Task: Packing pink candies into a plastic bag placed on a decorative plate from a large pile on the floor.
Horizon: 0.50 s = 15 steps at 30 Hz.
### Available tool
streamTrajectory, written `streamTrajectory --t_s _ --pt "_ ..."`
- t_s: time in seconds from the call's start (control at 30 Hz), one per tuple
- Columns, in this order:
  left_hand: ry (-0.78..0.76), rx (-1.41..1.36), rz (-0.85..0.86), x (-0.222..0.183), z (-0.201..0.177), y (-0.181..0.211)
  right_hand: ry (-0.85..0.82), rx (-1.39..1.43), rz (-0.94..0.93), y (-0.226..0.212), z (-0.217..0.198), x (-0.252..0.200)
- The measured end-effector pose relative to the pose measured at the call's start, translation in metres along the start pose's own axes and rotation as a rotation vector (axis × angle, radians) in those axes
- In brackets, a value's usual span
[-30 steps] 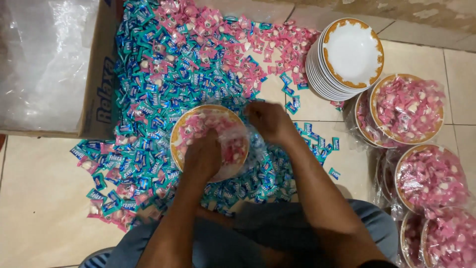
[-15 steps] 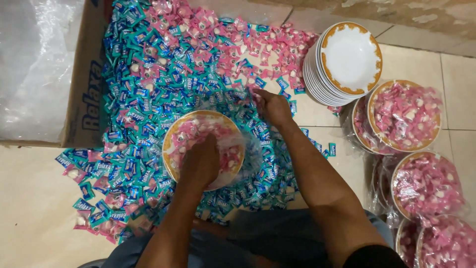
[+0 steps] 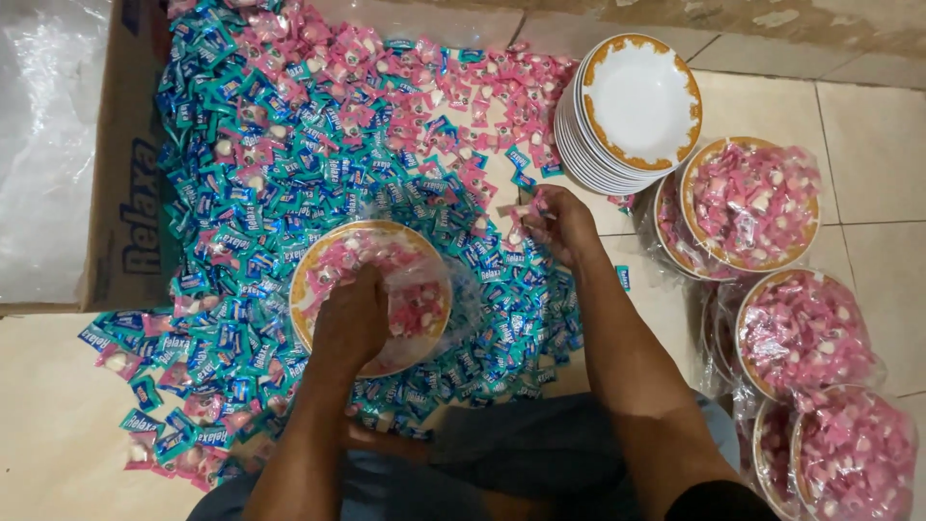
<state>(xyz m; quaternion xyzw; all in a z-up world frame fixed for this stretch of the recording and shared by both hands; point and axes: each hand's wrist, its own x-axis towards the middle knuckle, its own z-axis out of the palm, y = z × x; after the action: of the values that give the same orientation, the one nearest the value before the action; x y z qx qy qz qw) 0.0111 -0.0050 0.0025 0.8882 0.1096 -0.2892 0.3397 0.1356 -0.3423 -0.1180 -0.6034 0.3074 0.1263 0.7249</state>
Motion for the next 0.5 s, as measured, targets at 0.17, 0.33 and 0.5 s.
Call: streamTrajectory --t_s 0.17,0.33,0.5 --pt "0.0 0.058 0.006 0.007 0.008 -0.009 -0.07 0.052 -0.026 0.017 -0.02 0.01" --pt "0.012 0.057 0.019 0.012 0.014 -0.017 -0.072 -0.15 -0.053 -0.005 0.004 -0.037" --pt "0.02 0.093 0.008 0.017 0.018 -0.02 0.251 -0.757 -0.362 0.03 -0.032 0.034"
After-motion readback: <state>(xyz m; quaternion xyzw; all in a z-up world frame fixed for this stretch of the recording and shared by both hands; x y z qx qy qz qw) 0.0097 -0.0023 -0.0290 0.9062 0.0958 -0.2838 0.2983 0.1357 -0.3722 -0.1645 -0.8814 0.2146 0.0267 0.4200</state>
